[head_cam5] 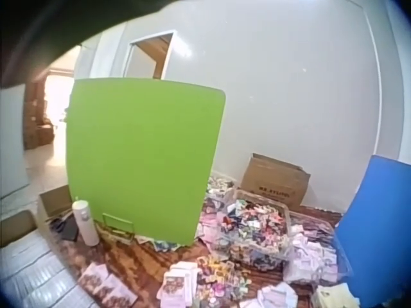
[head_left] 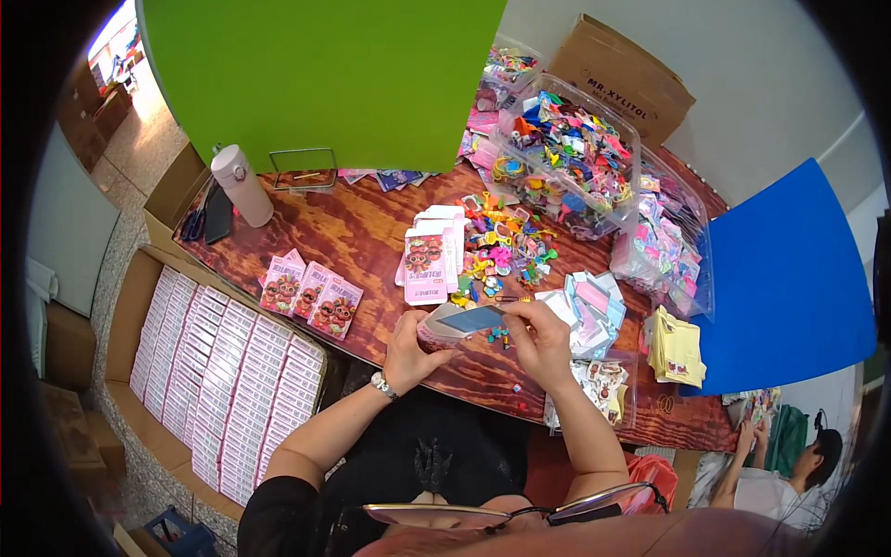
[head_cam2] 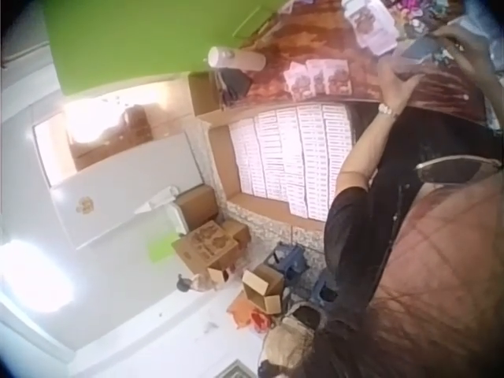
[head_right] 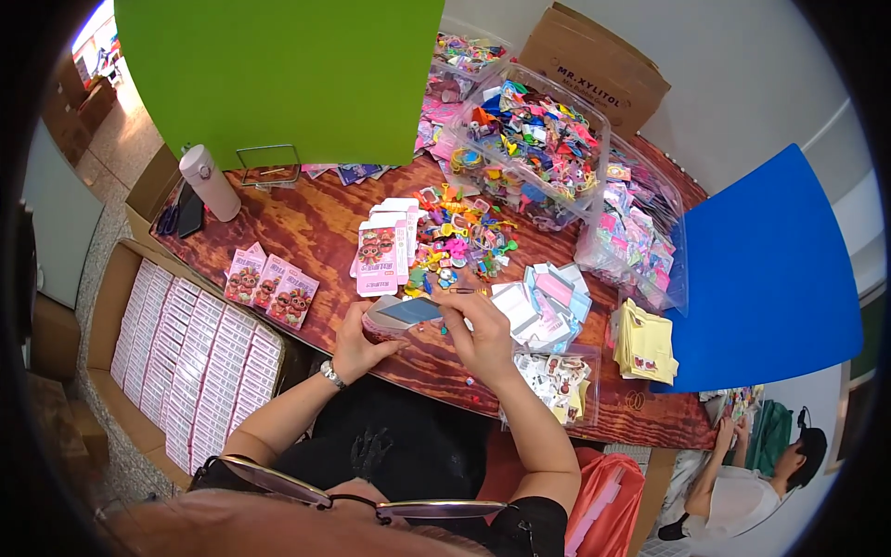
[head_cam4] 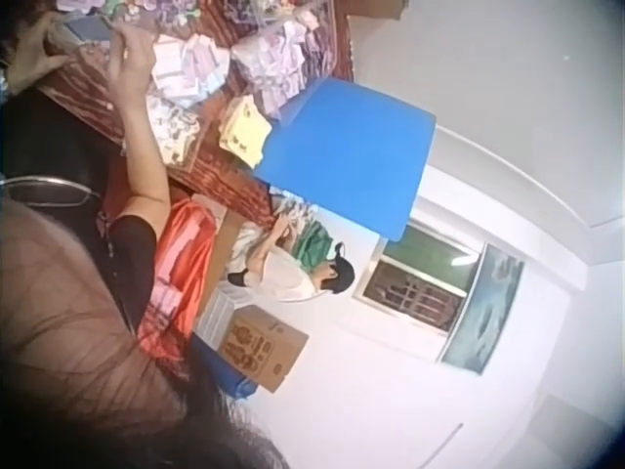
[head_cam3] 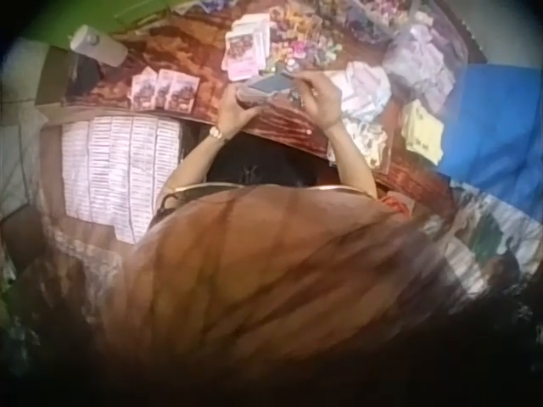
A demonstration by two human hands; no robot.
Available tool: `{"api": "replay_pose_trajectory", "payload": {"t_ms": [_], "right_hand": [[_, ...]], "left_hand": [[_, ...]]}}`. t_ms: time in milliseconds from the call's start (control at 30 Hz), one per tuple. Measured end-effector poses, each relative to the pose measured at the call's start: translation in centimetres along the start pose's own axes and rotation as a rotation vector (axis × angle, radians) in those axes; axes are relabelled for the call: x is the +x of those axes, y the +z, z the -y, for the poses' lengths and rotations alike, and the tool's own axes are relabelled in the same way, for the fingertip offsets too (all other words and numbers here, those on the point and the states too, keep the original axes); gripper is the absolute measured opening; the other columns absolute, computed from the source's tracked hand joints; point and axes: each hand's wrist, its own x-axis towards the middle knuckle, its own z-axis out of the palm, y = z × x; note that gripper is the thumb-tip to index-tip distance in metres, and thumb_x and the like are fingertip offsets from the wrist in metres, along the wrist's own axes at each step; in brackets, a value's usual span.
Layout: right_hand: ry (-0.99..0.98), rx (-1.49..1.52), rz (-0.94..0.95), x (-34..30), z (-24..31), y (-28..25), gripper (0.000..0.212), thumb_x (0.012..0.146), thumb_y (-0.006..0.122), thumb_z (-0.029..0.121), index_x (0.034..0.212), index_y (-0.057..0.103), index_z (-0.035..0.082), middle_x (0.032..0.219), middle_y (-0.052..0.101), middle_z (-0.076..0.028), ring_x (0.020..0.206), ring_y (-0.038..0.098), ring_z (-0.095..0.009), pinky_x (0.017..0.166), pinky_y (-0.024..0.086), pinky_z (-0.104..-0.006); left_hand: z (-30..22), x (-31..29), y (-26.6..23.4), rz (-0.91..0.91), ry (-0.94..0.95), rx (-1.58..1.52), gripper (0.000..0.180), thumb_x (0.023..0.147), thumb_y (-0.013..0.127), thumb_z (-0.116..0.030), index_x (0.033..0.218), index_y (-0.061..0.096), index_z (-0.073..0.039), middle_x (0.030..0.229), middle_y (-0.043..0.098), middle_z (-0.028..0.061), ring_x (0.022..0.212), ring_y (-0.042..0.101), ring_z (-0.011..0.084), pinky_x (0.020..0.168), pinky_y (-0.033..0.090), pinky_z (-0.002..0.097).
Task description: Packing small colorful toy components into plastic containers and then into larger boxes.
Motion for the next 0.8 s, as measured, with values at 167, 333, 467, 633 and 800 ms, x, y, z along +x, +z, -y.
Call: {"api": "replay_pose_trajectory", "payload": {"t_ms": [167,333,467,633,800], "right_hand": [[-0.087,-0.04,0.126,0.0,0.7,1.2,0.02,0.086,0.072,-0.001,0.105,0.069,0.003,0.09,0.07,-0.012,0.079,0.068,-0.028,0.07,0.054,-0.0345],[-0.237,-0.163,0.13,-1.6,1.1,3.4,0.025,0.08,0.073,-0.001,0.104,0.069,0.004,0.09,0.069,-0.01,0.082,0.069,-0.029,0.075,0.057,-0.0376],[-0.348,-0.258,0.154,-2.1,1.4,4.2,0.03,0.076,0.072,0.002,0.106,0.07,0.006,0.097,0.069,-0.009,0.086,0.068,-0.028,0.075,0.057,-0.0369],[-0.28,-0.458,0.359,-2.4,0.9,4.5,0.034,0.078,0.071,0.006,0.112,0.071,0.007,0.097,0.068,-0.009,0.085,0.068,-0.028,0.073,0.056,-0.0379],[0.075,-0.118,0.19,0.7,-4.0,1.3,0.025,0.088,0.072,0.011,0.112,0.07,0.004,0.097,0.071,-0.016,0.084,0.07,-0.032,0.074,0.056,-0.0392]], "left_hand": [[-1.4,0.0,-0.3,-0.086,0.139,0.116,0.07,0.064,0.094,-0.022,0.118,0.055,-0.001,0.108,0.061,0.0143,0.098,0.063,0.0298,0.085,0.051,0.0397],[-1.7,0.0,-0.3,-0.125,0.156,0.142,0.071,0.062,0.094,-0.02,0.119,0.055,-0.001,0.108,0.059,0.017,0.1,0.059,0.0356,0.086,0.048,0.0429],[-1.4,-0.4,-0.7,-0.112,0.19,0.132,0.069,0.062,0.091,-0.015,0.118,0.055,-0.001,0.108,0.059,0.018,0.1,0.057,0.0368,0.086,0.047,0.0442],[-1.3,-0.9,-0.9,-0.024,0.188,0.151,0.068,0.064,0.088,-0.017,0.121,0.054,0.0,0.108,0.06,0.019,0.1,0.057,0.0382,0.087,0.047,0.0448],[-0.8,-1.0,-1.7,-0.04,0.137,0.185,0.074,0.066,0.089,-0.021,0.127,0.053,0.0,0.112,0.06,0.0186,0.104,0.058,0.0376,0.091,0.047,0.0448]]}}
